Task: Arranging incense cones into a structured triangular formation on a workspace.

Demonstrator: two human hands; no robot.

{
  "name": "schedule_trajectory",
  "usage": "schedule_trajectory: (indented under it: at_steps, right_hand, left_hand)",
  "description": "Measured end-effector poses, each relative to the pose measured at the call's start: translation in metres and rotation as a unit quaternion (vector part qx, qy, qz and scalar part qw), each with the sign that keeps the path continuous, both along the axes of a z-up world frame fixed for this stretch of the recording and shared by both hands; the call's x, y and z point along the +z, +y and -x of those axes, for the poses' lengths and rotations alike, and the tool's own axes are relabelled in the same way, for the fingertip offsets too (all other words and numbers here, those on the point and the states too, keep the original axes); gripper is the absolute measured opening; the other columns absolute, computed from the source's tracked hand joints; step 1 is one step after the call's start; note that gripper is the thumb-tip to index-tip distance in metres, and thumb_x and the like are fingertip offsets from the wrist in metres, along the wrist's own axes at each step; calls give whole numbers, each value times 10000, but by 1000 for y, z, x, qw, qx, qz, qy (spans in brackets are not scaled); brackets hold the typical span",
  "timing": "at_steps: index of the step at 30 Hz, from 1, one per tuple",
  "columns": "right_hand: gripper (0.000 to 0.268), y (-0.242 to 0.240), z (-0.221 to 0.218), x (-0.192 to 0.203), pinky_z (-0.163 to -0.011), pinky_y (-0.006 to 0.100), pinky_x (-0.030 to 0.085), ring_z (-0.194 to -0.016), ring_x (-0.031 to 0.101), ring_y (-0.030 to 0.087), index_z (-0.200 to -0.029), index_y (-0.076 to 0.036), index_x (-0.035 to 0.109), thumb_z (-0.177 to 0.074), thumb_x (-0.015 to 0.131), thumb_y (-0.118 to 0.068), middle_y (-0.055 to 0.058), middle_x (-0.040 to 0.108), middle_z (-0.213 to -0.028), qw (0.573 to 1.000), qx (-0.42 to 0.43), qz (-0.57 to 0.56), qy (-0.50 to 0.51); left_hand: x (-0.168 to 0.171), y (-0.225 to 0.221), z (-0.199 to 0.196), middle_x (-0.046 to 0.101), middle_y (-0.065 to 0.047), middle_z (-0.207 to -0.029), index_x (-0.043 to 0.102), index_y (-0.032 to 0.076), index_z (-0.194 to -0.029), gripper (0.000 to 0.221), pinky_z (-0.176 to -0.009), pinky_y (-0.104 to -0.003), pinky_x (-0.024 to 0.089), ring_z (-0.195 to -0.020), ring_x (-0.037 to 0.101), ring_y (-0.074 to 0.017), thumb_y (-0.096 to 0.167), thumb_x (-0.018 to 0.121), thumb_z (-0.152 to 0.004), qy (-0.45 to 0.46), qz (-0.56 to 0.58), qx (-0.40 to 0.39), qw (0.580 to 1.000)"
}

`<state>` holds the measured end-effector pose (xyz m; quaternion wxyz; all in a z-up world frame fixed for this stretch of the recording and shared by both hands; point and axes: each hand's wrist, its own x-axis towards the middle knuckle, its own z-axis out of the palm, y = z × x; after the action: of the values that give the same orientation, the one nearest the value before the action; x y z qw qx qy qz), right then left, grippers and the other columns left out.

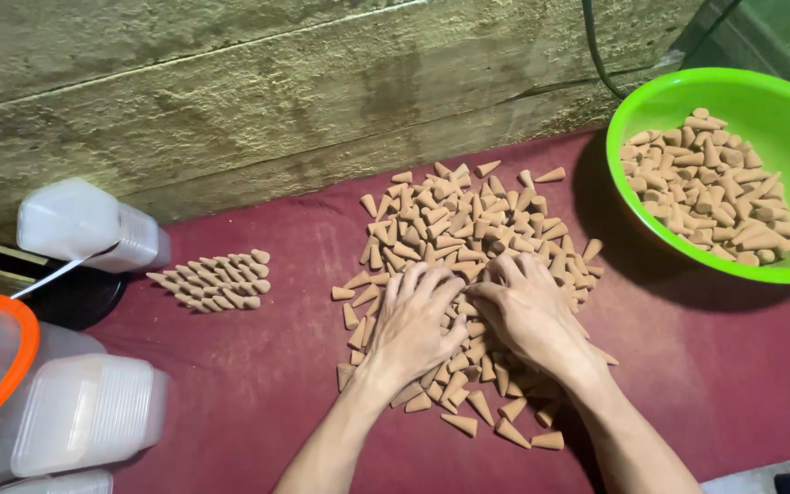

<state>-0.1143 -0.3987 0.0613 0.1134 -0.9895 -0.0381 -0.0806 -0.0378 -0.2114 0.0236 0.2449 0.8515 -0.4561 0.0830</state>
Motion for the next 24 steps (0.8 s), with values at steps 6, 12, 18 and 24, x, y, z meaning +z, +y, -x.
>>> schedule_trajectory:
  at_steps: [6, 12, 18, 24]
  right_hand:
    - [135, 5, -10, -16, -881, 397, 454, -1026, 531, 256, -965, -284, 739, -887, 697, -386, 10, 535, -1009, 998, -37, 36, 41]
    - [217, 23, -9, -19, -937, 431, 434, -1091, 520, 265, -947, -333, 771, -761, 759, -443, -3, 568, -1068, 993, -62, 94, 43]
    - [224, 13, -1, -30, -1039, 454, 409, -1144, 551, 218, -993, -286, 711, -792, 739, -382, -35, 619, -1061, 994, -80, 70, 15]
    - [229, 27, 15, 35, -921, 458, 517, -1043, 691, 302, -1125, -225, 762, -899, 725, -237, 70, 766, -998, 954, -71, -288, -27]
  left_hand:
    - [1, 2, -3, 673, -8, -1143, 678, 177, -1083, 168, -977, -379, 445, -1242, 542, -220, 217, 588, -947, 27, 63, 18, 997]
    - [-27, 0, -10, 703, -12, -985, 691, 165, -1002, 142, -927, -359, 490, -1127, 625, -214, 97, 583, -938, 65, 148, 56, 985]
    - [-52, -5, -15, 700, -10, -961, 683, 172, -1011, 134, -889, -362, 500, -1069, 655, -214, 98, 604, -932, 86, 207, 72, 972]
    - [18, 11, -3, 742, -71, -918, 719, 141, -1023, 179, -860, -378, 524, -941, 721, -285, 285, 614, -1033, 197, 350, 40, 915]
